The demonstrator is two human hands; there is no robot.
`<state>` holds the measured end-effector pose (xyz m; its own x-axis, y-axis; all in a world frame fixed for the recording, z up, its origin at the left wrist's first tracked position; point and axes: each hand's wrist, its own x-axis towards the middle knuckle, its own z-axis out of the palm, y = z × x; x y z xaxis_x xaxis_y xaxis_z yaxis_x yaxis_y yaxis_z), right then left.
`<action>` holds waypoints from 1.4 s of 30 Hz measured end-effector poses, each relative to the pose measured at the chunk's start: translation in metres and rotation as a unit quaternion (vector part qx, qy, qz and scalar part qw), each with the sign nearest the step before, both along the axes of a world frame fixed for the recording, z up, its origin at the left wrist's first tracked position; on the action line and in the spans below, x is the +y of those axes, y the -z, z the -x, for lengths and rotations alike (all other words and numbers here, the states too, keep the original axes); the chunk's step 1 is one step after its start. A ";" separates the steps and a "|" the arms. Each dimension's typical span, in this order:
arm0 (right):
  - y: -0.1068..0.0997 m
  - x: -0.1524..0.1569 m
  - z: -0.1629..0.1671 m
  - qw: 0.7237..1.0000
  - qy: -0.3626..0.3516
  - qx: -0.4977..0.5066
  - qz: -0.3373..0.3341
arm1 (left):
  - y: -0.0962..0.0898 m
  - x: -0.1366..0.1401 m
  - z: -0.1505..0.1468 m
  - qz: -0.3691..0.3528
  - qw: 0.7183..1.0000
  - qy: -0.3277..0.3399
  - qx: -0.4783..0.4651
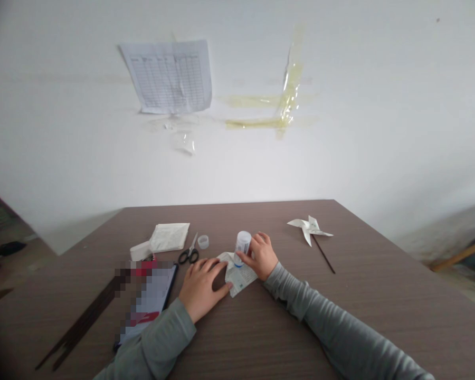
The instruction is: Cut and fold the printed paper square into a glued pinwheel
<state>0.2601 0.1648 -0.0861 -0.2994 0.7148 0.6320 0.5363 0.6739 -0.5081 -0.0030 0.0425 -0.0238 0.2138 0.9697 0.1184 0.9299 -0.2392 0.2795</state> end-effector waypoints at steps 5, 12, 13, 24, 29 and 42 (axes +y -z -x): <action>0.005 0.004 -0.003 0.999 0.027 0.043 0.001 | 0.002 -0.001 0.001 -0.001 1.000 -0.004 0.006; 0.002 0.000 0.000 1.000 0.004 0.009 0.014 | 0.000 0.000 0.001 0.003 1.000 0.000 0.002; 0.002 -0.001 0.000 1.000 0.001 0.005 0.019 | -0.001 -0.001 0.000 0.003 1.000 -0.001 0.003; -0.012 -0.001 0.001 0.940 -0.059 0.292 0.170 | 0.000 -0.001 0.000 -0.005 1.000 -0.010 -0.003; -0.017 0.000 -0.006 0.925 -0.085 0.322 0.183 | 0.005 0.001 -0.001 -0.014 1.000 -0.007 0.009; -0.021 0.006 -0.010 0.901 0.012 0.365 0.234 | 0.015 0.003 0.012 -0.037 0.999 -0.001 0.006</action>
